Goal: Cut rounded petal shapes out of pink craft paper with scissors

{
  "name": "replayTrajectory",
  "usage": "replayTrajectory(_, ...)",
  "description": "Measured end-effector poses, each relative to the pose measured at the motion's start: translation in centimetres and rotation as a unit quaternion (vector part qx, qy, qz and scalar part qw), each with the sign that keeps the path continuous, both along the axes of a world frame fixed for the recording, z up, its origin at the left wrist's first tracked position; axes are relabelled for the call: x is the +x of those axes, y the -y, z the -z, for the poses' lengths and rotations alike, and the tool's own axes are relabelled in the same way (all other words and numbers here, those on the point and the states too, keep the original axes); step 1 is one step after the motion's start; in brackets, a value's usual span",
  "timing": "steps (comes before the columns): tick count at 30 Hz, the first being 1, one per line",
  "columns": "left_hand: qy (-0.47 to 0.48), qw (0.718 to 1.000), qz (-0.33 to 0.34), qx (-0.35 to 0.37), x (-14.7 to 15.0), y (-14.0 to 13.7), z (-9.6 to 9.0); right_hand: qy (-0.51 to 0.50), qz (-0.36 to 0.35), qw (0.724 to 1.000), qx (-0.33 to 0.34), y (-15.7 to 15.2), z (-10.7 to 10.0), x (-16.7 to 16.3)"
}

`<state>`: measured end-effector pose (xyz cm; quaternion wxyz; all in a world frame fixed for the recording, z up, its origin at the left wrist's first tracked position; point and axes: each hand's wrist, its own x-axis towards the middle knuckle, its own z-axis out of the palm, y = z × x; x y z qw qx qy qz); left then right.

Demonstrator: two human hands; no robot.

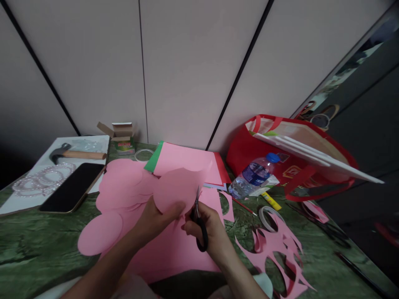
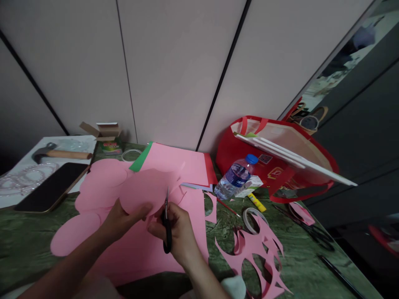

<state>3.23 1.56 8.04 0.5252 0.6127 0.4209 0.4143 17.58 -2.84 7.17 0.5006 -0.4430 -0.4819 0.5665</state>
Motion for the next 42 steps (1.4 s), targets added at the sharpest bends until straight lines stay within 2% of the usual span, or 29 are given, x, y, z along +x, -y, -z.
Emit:
replayTrajectory(17, 0.001, 1.000, -0.019, 0.008, -0.15, -0.03, -0.43, -0.001, 0.022, 0.999, -0.029, 0.02, -0.11, -0.31)
replayTrajectory(42, -0.021, 0.999, -0.045, 0.018, -0.35, -0.29, -0.27, -0.001, 0.015, 1.000, -0.025, 0.20, -0.04, -0.25)
